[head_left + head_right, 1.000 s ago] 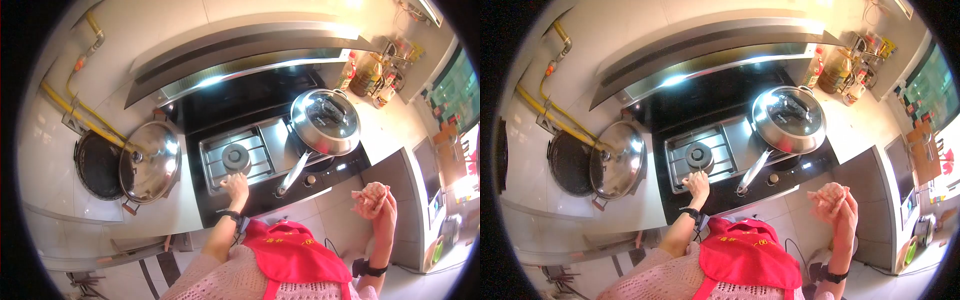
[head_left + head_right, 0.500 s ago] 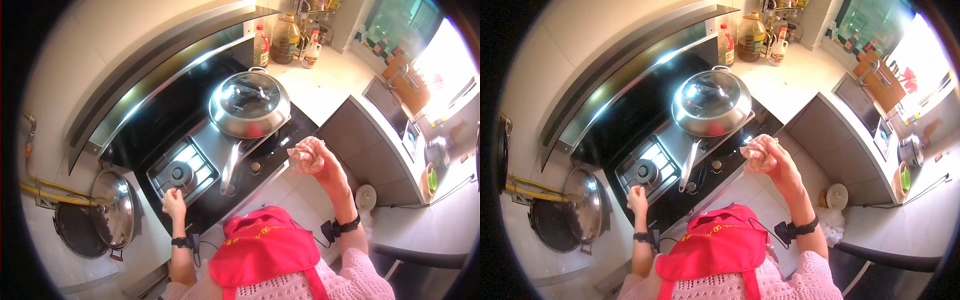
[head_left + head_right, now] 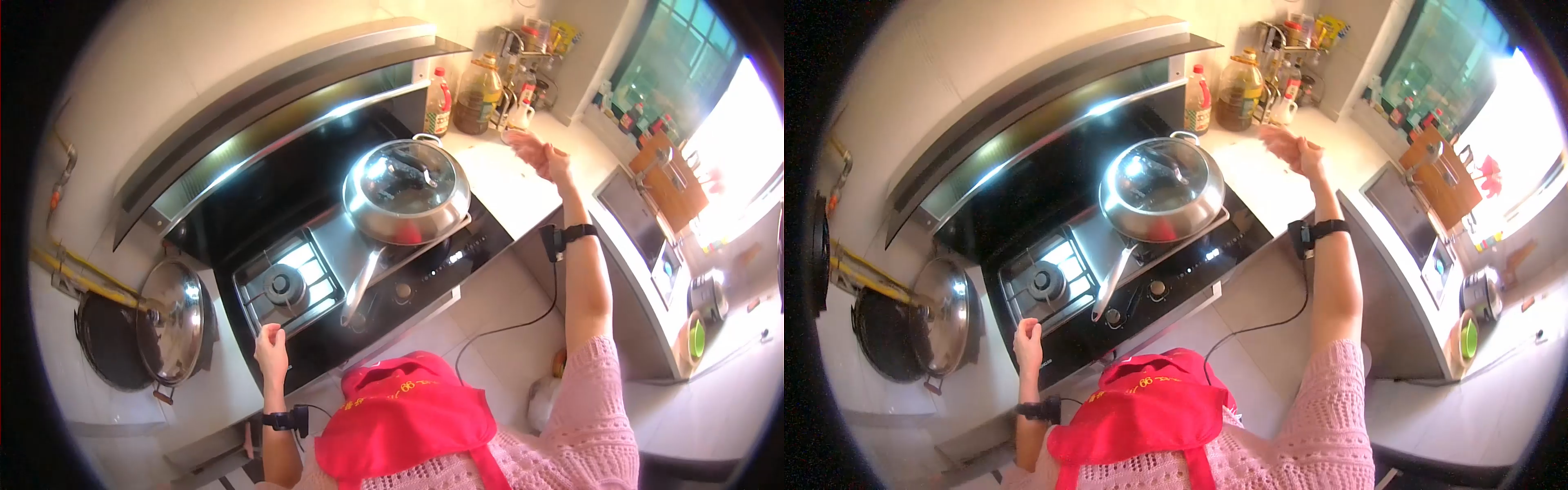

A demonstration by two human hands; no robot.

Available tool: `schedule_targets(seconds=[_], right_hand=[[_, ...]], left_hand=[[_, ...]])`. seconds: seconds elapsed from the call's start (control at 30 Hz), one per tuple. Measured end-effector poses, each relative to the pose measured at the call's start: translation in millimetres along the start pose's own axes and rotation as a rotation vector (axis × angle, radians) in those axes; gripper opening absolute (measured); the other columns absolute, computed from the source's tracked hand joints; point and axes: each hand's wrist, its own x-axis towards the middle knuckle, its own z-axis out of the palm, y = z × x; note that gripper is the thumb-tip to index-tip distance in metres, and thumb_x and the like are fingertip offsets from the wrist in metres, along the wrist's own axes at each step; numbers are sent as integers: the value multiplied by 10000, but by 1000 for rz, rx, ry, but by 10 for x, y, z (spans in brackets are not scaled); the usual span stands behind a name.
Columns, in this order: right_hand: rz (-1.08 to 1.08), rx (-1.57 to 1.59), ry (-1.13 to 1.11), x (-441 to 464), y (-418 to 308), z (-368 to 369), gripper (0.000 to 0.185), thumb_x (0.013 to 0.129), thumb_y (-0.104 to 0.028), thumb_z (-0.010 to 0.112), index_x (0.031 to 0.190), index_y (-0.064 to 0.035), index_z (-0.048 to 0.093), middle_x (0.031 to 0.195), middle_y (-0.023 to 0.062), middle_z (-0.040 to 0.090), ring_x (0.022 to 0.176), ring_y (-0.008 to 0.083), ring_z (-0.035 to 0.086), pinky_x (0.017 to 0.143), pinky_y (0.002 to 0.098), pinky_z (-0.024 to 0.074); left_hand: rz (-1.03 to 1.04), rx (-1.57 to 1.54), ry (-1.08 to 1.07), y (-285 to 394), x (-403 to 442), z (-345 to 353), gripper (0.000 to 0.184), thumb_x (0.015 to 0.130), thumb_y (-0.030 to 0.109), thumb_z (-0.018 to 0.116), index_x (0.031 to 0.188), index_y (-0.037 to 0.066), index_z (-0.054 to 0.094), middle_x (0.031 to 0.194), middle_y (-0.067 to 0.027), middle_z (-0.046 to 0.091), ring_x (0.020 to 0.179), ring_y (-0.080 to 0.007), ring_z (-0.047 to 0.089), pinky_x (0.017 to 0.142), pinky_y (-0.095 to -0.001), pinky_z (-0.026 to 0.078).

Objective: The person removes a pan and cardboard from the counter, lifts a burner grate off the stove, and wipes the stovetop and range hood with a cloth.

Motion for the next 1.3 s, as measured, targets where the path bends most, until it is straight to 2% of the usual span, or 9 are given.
schedule_targets(seconds=[0.1,0.2,0.33,0.47,0.67,0.73,0.83,0.97,1.3], right_hand=[[6,120,-303,207,89,20,335,947,-282,529,778,-32,674,662,37,640,561,118,578,538,295,509],[-12,-390,-172,-278,-793,27,381,959,-294,473,803,-12,677,617,69,618,534,130,588,538,298,539],[-125,-39,-438,-259,-583,343,365,973,-373,524,938,-44,680,791,60,675,721,154,680,636,286,558],[258,464,-838,-1313,-1313,582,398,1006,-363,465,1186,-27,578,1018,75,668,846,168,675,742,301,565],[377,815,-1257,-2751,-1851,1139,516,1009,-354,442,1352,31,426,1249,137,576,1147,217,573,1003,362,445],[504,863,-1335,-3110,-2007,1235,550,942,-280,607,1380,-12,410,1264,78,560,1155,174,552,970,327,450],[279,815,-1479,-3373,-2034,1421,656,874,-70,666,1433,-12,327,1307,92,534,1198,179,528,1022,324,419],[214,744,-1378,-3640,-2141,1589,502,917,-51,584,1382,-5,400,1233,80,584,1149,172,561,994,323,449],[508,713,-1228,-3980,-1979,1864,361,934,-21,531,1289,-7,464,1091,121,637,996,196,648,896,258,525]], left_hand=[[-17,-56,-11,54,-208,-53,163,889,150,597,995,31,631,932,-102,661,879,-219,637,807,-336,492],[-40,-80,-22,153,-272,-119,160,897,142,583,977,15,638,893,-99,664,850,-198,637,788,-314,490],[-84,-285,-128,422,-308,-163,165,907,138,571,960,0,643,854,-82,666,806,-156,638,761,-280,488],[-99,-563,-376,1064,-227,-208,248,974,206,524,1009,-8,646,918,-60,668,853,-116,626,792,-249,485],[27,-1049,-791,1770,-77,-214,630,995,551,320,1248,32,572,1232,-70,600,1135,-180,554,976,-365,409],[-50,-1323,-823,1874,-73,-231,607,988,535,379,1303,34,510,1245,-64,579,1129,-163,546,980,-369,412],[-55,-1257,-689,1850,-84,-461,566,955,485,518,1275,17,521,1147,-49,615,1055,-124,579,929,-317,441],[-148,-1247,-555,1603,-151,-666,339,900,256,679,1128,28,575,1049,-43,625,939,-93,600,785,-243,488],[-348,-1281,89,958,26,-660,204,976,271,552,965,76,494,860,-40,595,734,-118,594,667,-287,500]])
